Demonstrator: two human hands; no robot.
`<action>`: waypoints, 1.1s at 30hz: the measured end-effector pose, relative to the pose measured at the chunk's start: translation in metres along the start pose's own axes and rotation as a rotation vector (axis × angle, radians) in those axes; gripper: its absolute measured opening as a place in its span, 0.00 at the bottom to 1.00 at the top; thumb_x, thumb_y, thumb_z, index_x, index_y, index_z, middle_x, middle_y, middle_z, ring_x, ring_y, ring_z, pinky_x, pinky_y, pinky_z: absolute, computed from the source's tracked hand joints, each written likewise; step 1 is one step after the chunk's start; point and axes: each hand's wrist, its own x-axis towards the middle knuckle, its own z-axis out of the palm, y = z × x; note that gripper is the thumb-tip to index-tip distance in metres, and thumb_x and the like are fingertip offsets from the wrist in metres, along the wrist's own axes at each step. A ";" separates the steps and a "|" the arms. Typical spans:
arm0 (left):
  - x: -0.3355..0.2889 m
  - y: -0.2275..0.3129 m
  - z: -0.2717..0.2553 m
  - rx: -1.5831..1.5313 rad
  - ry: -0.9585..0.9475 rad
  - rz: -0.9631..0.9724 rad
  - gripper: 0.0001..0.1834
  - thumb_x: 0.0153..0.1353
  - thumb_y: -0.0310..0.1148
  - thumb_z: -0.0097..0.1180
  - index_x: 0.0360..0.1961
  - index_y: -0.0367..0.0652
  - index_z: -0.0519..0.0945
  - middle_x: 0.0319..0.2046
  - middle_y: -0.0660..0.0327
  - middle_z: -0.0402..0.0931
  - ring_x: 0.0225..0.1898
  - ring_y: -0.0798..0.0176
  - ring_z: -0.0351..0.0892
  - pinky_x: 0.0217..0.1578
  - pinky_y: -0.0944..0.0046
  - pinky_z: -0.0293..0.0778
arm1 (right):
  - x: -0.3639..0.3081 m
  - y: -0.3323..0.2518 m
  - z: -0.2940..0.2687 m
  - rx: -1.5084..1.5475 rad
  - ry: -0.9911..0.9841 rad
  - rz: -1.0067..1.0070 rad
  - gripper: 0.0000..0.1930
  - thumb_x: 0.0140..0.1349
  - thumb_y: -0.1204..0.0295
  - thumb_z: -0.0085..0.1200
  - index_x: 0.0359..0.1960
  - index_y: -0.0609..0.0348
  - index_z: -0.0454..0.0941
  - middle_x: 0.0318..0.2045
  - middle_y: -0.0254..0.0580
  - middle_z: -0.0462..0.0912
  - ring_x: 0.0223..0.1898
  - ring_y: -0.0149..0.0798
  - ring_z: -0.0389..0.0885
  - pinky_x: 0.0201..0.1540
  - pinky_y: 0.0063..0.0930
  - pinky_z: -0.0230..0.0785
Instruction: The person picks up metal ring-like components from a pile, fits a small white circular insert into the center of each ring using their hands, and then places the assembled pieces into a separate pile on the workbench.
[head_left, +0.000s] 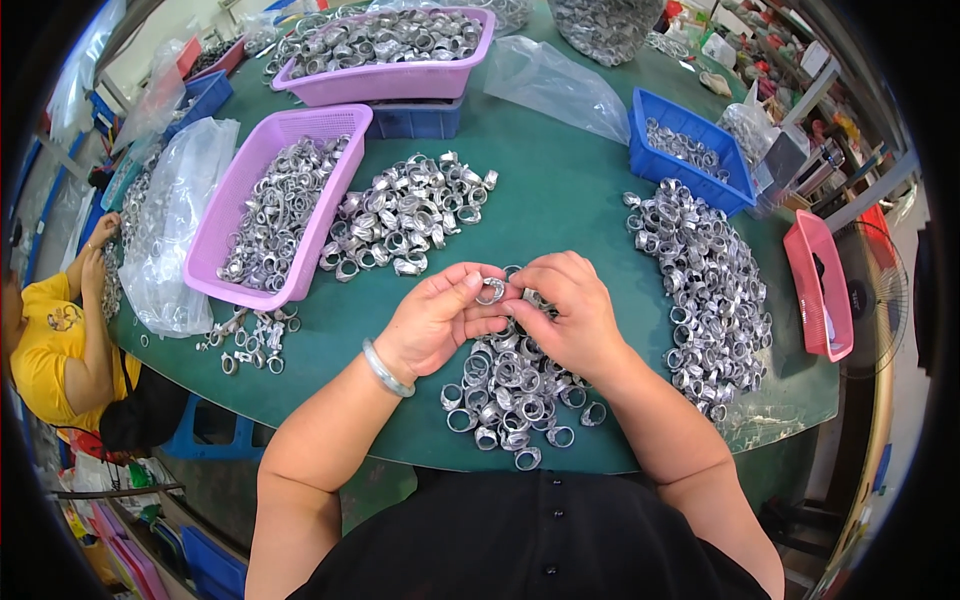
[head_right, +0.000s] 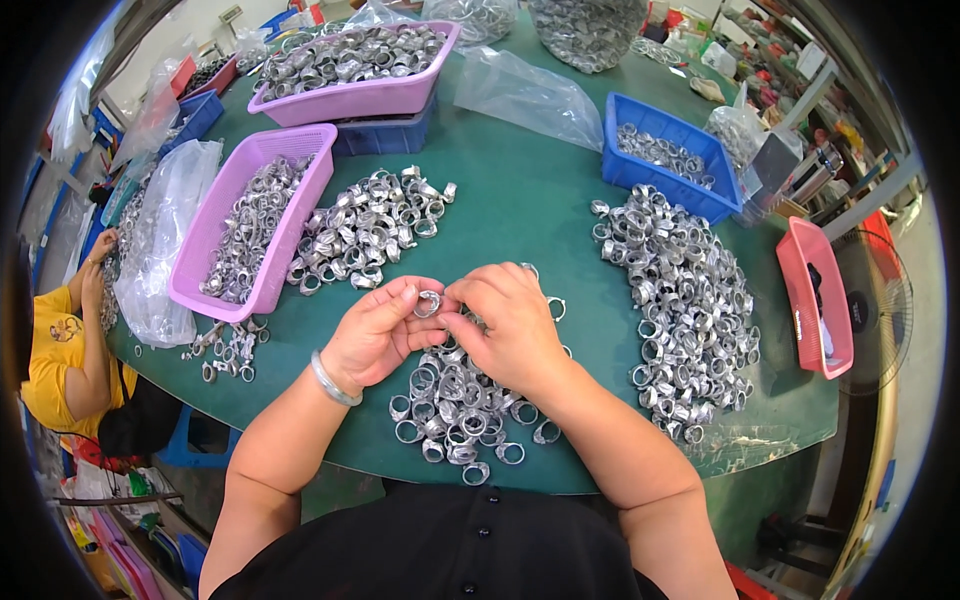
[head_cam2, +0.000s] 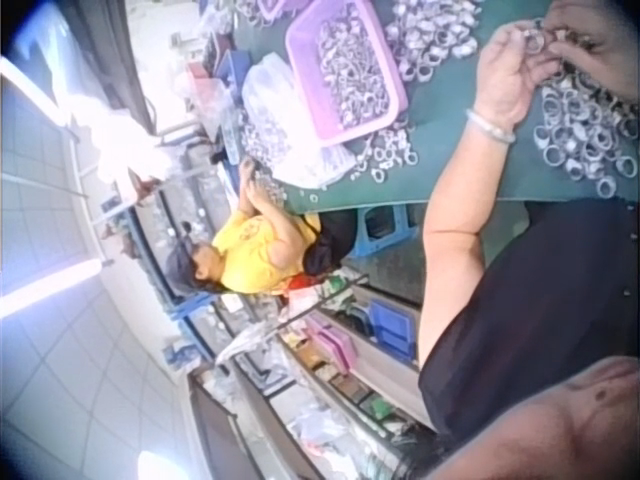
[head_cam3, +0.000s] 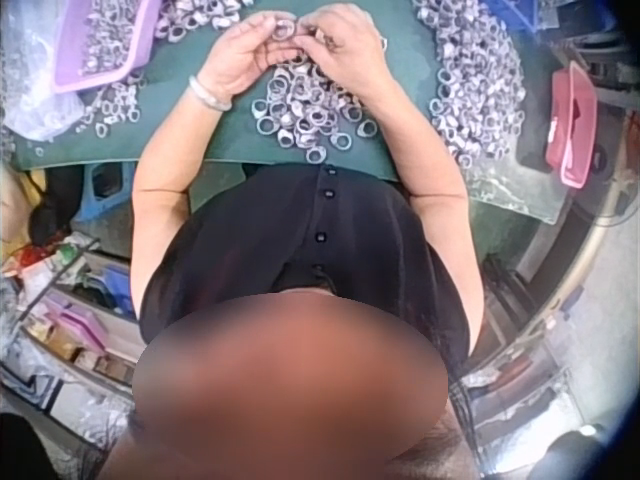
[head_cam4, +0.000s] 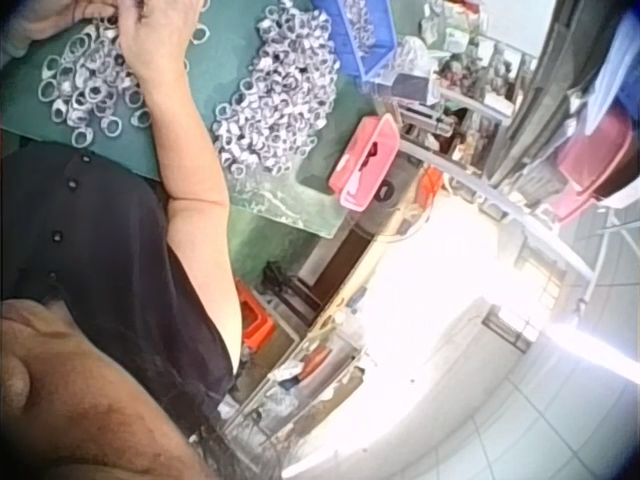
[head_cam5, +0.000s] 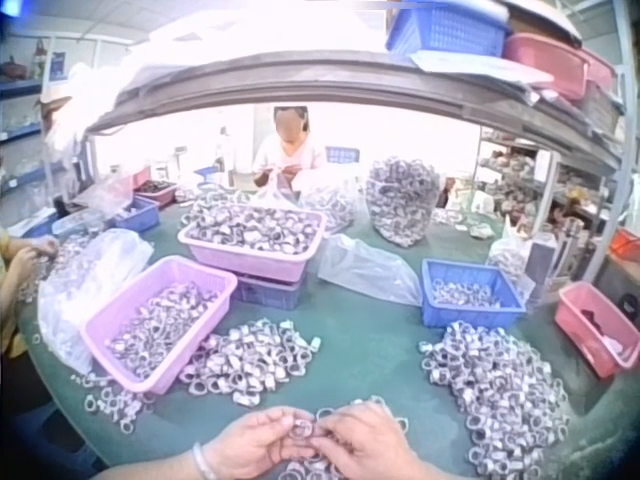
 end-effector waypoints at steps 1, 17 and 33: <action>0.000 -0.001 0.001 -0.005 0.014 -0.008 0.13 0.64 0.34 0.44 0.44 0.37 0.71 0.36 0.61 0.74 0.40 0.64 0.77 0.43 0.65 0.75 | 0.000 0.000 0.001 -0.004 0.003 0.003 0.07 0.45 0.74 0.59 0.27 0.55 0.74 0.27 0.34 0.75 0.31 0.39 0.72 0.36 0.33 0.60; -0.003 -0.004 0.005 0.139 -0.008 0.098 0.09 0.61 0.30 0.48 0.41 0.41 0.69 0.39 0.59 0.75 0.42 0.66 0.76 0.43 0.66 0.75 | -0.002 0.004 0.001 -0.004 0.006 0.030 0.06 0.47 0.76 0.58 0.27 0.57 0.75 0.27 0.37 0.75 0.31 0.41 0.72 0.35 0.33 0.61; -0.005 -0.009 0.008 1.368 -0.138 0.614 0.10 0.48 0.31 0.61 0.33 0.42 0.77 0.35 0.58 0.78 0.42 0.54 0.76 0.43 0.60 0.71 | 0.016 0.013 -0.012 0.005 -0.134 0.098 0.06 0.49 0.75 0.55 0.29 0.61 0.75 0.30 0.43 0.77 0.35 0.46 0.74 0.38 0.36 0.67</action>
